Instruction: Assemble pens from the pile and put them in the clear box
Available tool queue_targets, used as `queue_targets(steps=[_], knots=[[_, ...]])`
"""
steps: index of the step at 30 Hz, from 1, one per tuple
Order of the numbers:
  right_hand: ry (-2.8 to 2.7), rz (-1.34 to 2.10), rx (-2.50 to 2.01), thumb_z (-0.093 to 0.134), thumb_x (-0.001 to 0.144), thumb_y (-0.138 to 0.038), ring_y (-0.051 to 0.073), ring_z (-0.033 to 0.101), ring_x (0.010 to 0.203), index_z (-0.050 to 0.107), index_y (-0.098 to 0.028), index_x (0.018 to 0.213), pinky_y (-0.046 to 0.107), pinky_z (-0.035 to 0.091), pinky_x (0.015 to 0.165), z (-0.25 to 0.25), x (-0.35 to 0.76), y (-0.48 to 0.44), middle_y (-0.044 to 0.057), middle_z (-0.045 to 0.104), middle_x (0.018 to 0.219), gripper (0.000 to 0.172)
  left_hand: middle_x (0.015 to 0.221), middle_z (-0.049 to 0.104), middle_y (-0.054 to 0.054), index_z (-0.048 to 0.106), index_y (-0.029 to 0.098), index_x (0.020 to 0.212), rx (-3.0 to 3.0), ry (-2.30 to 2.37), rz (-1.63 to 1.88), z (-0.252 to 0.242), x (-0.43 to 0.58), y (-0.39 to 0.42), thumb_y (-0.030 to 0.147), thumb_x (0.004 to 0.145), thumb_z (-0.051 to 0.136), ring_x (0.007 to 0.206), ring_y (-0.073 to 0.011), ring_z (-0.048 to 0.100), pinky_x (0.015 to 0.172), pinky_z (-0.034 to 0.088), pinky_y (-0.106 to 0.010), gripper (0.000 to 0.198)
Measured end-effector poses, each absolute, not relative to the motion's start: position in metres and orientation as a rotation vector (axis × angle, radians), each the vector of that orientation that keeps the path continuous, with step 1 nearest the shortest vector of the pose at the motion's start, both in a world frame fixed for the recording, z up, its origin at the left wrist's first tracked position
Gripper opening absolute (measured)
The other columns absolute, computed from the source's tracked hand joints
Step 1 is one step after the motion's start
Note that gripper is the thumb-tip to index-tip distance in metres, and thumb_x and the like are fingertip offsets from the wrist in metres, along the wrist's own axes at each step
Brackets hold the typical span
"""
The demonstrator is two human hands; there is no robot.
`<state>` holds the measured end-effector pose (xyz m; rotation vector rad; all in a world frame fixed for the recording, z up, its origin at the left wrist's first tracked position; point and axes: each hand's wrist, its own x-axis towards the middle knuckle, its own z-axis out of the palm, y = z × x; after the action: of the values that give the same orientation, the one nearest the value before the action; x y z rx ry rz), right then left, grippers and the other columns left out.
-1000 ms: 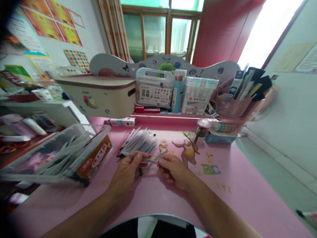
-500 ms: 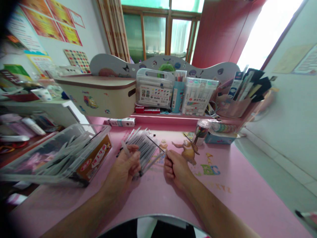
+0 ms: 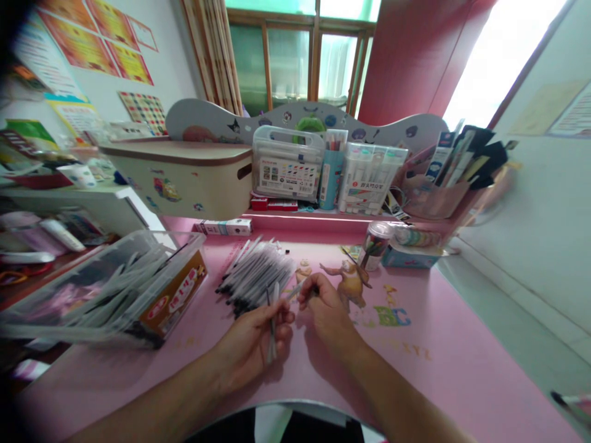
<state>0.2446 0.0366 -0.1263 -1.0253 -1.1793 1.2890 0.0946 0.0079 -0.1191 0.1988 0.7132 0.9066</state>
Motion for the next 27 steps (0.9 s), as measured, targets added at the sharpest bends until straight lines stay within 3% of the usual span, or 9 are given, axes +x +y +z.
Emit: queue_targets(steps=[2,6,10,12,16,21,23,27], knots=[[-1.335,1.088,-1.056,0.047,0.071,-0.007,0.018,0.055,0.075,0.054,-0.024,0.082,0.033,0.046,0.075,-0.122,0.245,0.032,0.000,0.059,0.076,0.020,0.073,0.063,-0.004,0.063,0.011,0.090,0.168,0.741,0.856,-0.121,0.098,0.006,0.017,0.093,0.052,0.052,-0.0100,0.060,0.048,0.048,-0.020,0.013],[-1.616,0.788,-0.981,0.042,0.085,-0.008,0.020,0.057,0.093,0.050,-0.025,0.086,0.037,0.046,0.086,-0.120,0.239,0.018,0.005,0.061,0.095,0.019,0.080,0.068,-0.011,0.065,0.008,0.091,0.143,0.701,0.898,-0.118,0.105,0.005,0.013,0.092,0.049,0.070,-0.0173,0.069,0.067,0.057,-0.028,0.017],[-1.883,0.636,-0.844,0.038,0.091,-0.009,0.022,0.058,0.106,0.053,-0.024,0.095,0.039,0.047,0.091,-0.128,0.232,0.010,0.008,0.062,0.107,0.021,0.073,0.066,-0.006,0.064,0.012,0.084,0.009,0.670,0.983,-0.111,0.109,0.008,0.008,0.092,0.043,0.068,-0.0149,0.067,0.071,0.056,-0.026,0.023],[-1.974,0.582,-0.841,0.038,0.092,-0.009,0.023,0.058,0.113,0.054,-0.024,0.108,0.045,0.042,0.101,-0.132,0.231,0.010,0.010,0.064,0.114,0.027,0.070,0.065,-0.003,0.064,0.013,0.084,-0.052,0.662,1.034,-0.109,0.109,0.009,0.003,0.092,0.041,0.065,-0.0118,0.066,0.069,0.054,-0.021,0.026],[-2.125,0.535,-0.863,0.039,0.088,-0.005,0.024,0.053,0.126,0.047,-0.025,0.133,0.055,0.021,0.117,-0.133,0.233,0.009,0.009,0.062,0.130,0.050,0.075,0.068,-0.004,0.067,0.013,0.089,-0.024,0.695,1.072,-0.111,0.109,0.009,0.005,0.092,0.042,0.066,-0.0113,0.065,0.069,0.054,-0.020,0.027],[-2.167,0.628,-0.898,0.039,0.080,-0.001,0.022,0.048,0.131,0.048,-0.026,0.136,0.053,0.013,0.120,-0.124,0.236,0.005,0.004,0.060,0.135,0.062,0.074,0.068,-0.005,0.068,0.013,0.084,0.025,0.717,1.041,-0.109,0.109,0.009,0.006,0.092,0.041,0.071,-0.0146,0.067,0.075,0.055,-0.025,0.029],[-2.147,0.659,-0.876,0.041,0.078,-0.003,0.023,0.048,0.130,0.048,-0.026,0.135,0.052,0.016,0.119,-0.121,0.238,0.005,0.004,0.060,0.135,0.063,0.074,0.067,-0.006,0.067,0.012,0.083,0.024,0.711,1.036,-0.111,0.108,0.009,0.006,0.092,0.041,0.069,-0.0145,0.066,0.072,0.056,-0.025,0.028],[-1.888,0.679,-1.038,0.042,0.084,-0.010,0.025,0.056,0.114,0.058,-0.026,0.121,0.045,0.039,0.102,-0.123,0.245,0.015,0.007,0.064,0.120,0.044,0.071,0.063,-0.005,0.063,0.010,0.086,0.070,0.719,0.956,-0.119,0.102,0.007,0.010,0.092,0.050,0.055,-0.0101,0.061,0.055,0.053,-0.020,0.014]])
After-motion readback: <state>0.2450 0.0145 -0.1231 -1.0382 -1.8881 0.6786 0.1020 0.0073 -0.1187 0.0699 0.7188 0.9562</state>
